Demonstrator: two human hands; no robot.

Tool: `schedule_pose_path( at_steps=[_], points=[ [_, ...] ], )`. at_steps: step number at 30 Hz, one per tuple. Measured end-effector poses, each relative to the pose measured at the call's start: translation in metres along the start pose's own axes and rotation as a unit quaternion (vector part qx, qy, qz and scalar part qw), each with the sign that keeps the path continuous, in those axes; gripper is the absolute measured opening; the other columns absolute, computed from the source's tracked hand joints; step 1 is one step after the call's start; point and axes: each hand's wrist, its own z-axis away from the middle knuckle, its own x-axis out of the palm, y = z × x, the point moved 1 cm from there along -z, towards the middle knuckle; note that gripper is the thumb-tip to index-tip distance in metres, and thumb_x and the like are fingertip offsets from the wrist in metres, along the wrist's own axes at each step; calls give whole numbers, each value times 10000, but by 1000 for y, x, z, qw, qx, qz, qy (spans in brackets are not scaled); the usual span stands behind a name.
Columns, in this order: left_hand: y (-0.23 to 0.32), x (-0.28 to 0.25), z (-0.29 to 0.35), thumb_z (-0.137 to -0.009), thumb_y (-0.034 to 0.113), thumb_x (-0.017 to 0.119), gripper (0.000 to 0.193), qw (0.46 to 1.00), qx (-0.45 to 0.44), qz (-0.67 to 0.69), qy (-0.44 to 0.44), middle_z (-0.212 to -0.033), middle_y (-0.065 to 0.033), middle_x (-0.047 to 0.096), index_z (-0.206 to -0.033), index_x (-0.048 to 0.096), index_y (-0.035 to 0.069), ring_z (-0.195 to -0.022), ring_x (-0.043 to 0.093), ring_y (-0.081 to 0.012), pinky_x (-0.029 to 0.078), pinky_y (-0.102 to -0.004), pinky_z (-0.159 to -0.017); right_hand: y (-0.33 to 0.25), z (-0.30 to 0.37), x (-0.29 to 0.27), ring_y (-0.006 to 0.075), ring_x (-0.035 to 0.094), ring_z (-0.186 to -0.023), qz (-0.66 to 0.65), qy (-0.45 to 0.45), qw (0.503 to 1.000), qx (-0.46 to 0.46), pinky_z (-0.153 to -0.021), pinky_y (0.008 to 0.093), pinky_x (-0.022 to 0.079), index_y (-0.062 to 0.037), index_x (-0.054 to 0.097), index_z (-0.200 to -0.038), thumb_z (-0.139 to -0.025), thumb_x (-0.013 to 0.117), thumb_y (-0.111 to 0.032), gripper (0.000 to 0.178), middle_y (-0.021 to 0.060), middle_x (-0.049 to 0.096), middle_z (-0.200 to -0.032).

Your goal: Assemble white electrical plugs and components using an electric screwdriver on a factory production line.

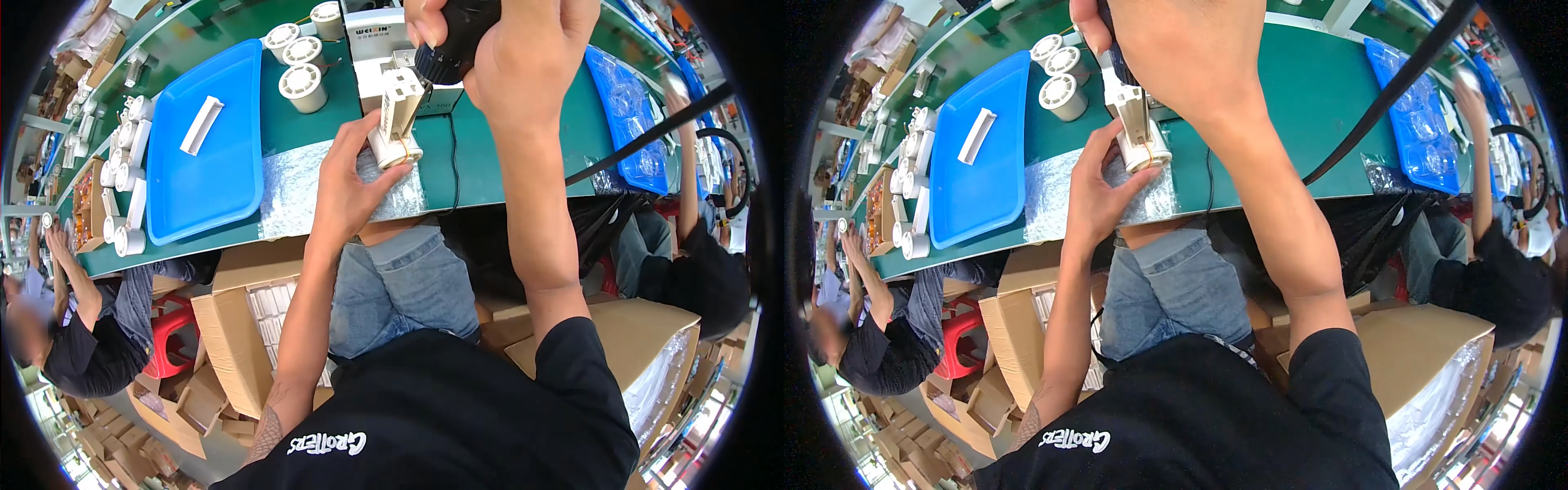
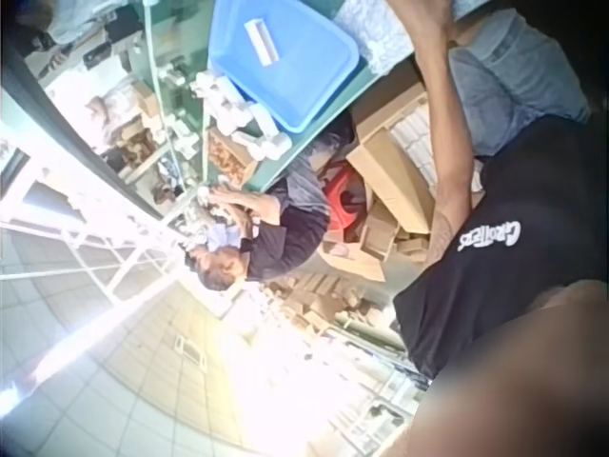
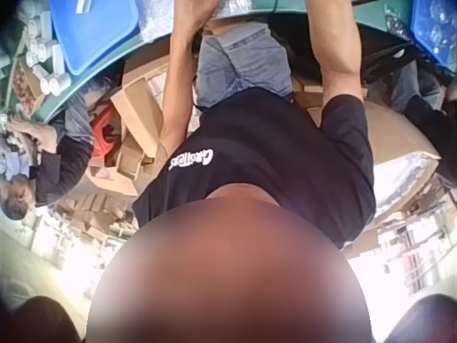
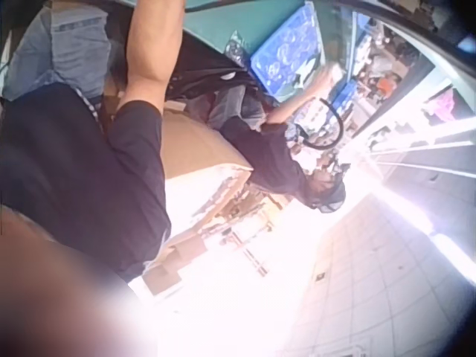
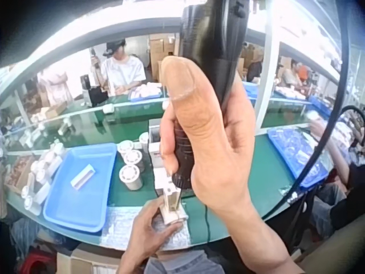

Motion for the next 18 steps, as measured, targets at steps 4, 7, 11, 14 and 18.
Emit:
schedule_pose_path(
  at_steps=[4, 7, 11, 14, 18],
  points=[
    [0, 1, -2, -762, 43, 906, 727, 1000, -5, -1, -5, -1306, -165, 662, -1424, 603, 25, -1183, 677, -333, 536, -384, -1032, -2, 3, 6, 83, 530, -475, 35, 33, 999, -4, -444, 216, 396, 13, 574, -1295, -1083, 670, -316, 403, 46, 615, -696],
    [6, 0, -1, -762, 35, 903, 726, 1000, -7, -16, -11, -1308, -167, 659, -1422, 601, 24, -1185, 674, -339, 536, -386, -1030, -9, 10, 9, 78, 535, -497, 57, 51, 997, 7, -447, 221, 399, 28, 557, -1320, -1084, 667, -293, 414, 41, 619, -734],
    [3, 1, 0, -768, 29, 891, 730, 1000, -15, -7, -9, -1317, -177, 651, -1434, 593, 22, -1195, 665, -349, 528, -399, -1039, -2, 12, 15, 75, 540, -512, -2, 114, 993, 9, -460, 227, 417, 45, 536, -1360, -1083, 665, -260, 432, 34, 614, -744],
    [9, -1, 2, -769, 39, 886, 686, 998, 19, -56, 3, -1288, -184, 643, -1392, 602, 5, -1170, 662, -357, 531, -411, -1021, -16, -6, -14, 106, 536, -424, 19, 30, 999, -18, -379, 252, 446, 40, 550, -1302, -1109, 596, -333, 422, 52, 597, -643],
    [4, 2, 2, -775, 47, 872, 572, 999, 18, -22, 30, -1220, -177, 630, -1282, 614, -9, -1101, 659, -351, 532, -407, -984, -12, -37, -31, 105, 521, -403, 42, 43, 990, -125, -366, 232, 426, -10, 600, -1204, -1113, 596, -328, 331, 35, 580, -607]
  ],
)
